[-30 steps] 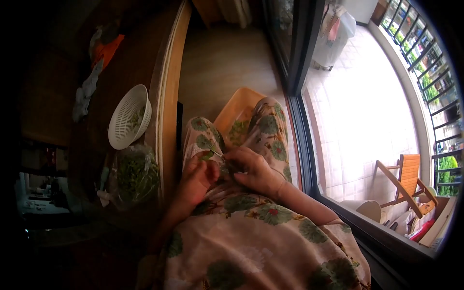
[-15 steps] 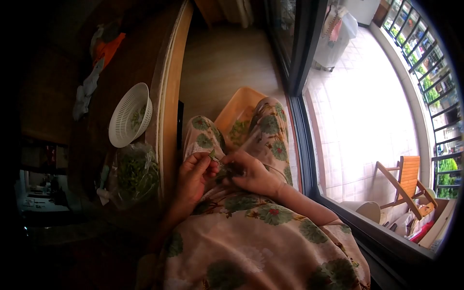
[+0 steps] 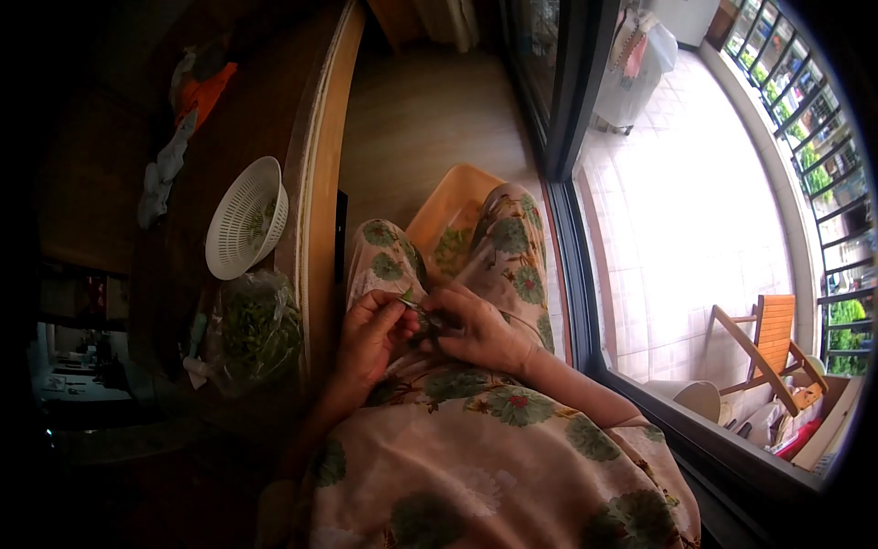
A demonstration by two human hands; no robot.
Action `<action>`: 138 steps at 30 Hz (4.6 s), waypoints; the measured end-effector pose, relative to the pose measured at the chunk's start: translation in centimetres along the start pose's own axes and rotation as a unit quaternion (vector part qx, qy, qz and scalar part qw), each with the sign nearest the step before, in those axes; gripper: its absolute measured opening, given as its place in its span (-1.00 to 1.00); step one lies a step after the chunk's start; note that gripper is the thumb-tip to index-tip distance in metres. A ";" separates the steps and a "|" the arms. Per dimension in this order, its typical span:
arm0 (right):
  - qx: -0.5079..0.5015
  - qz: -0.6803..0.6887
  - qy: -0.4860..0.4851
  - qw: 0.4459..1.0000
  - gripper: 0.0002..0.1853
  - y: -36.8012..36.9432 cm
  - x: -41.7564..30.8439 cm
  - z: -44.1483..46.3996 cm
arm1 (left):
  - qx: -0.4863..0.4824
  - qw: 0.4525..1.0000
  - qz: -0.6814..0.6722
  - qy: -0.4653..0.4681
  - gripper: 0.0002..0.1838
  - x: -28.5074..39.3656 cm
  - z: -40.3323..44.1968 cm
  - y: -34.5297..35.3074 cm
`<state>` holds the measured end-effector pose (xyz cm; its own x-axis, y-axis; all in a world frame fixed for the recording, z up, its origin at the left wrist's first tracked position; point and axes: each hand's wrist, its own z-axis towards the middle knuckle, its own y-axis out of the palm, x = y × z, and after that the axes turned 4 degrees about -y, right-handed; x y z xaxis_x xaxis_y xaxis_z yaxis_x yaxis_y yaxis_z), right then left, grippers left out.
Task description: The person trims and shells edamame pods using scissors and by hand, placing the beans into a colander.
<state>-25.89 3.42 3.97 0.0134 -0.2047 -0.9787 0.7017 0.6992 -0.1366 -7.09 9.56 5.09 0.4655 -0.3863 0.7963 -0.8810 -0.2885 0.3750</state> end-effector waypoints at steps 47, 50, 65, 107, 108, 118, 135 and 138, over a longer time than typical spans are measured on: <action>-0.072 -0.062 -0.058 0.994 -0.65 -2.8 2.3 -0.1 | -0.116 0.978 0.072 -0.156 -0.86 1.4 1.6 -2.9; -0.040 -0.187 0.023 0.981 -0.66 -3.9 2.9 -0.4 | -0.101 0.983 0.043 -0.145 -0.85 1.3 1.5 -3.2; 0.097 -0.396 0.222 0.886 -0.61 -5.3 6.0 -0.2 | -0.090 0.991 -0.019 -0.099 -0.88 0.6 1.9 -1.9; 0.109 0.138 0.044 0.983 -0.93 0.8 2.7 1.1 | -0.003 0.998 -0.067 -0.015 -0.86 -1.3 2.2 -0.8; 0.093 0.163 0.055 0.981 -0.92 0.7 1.6 0.8 | -0.027 0.996 -0.080 -0.005 -0.85 -0.9 2.6 -1.7; 0.107 0.093 0.074 0.987 -0.86 -0.7 1.0 3.2 | -0.014 0.985 -0.160 -0.070 -0.81 -1.4 2.4 -3.0; 0.059 0.079 -0.002 0.995 -0.84 0.6 1.7 4.7 | -0.024 0.995 -0.078 -0.061 -0.76 -2.0 2.4 -2.5; 0.088 0.093 -0.026 0.991 -0.85 1.1 2.5 4.8 | -0.054 0.997 -0.035 -0.038 -0.75 -1.4 2.0 -2.1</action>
<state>-21.63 0.36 2.10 0.1875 -0.1225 -0.9746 0.7976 0.5980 0.0782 -5.69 8.92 2.22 0.5276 -0.4341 0.7301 -0.8482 -0.2221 0.4809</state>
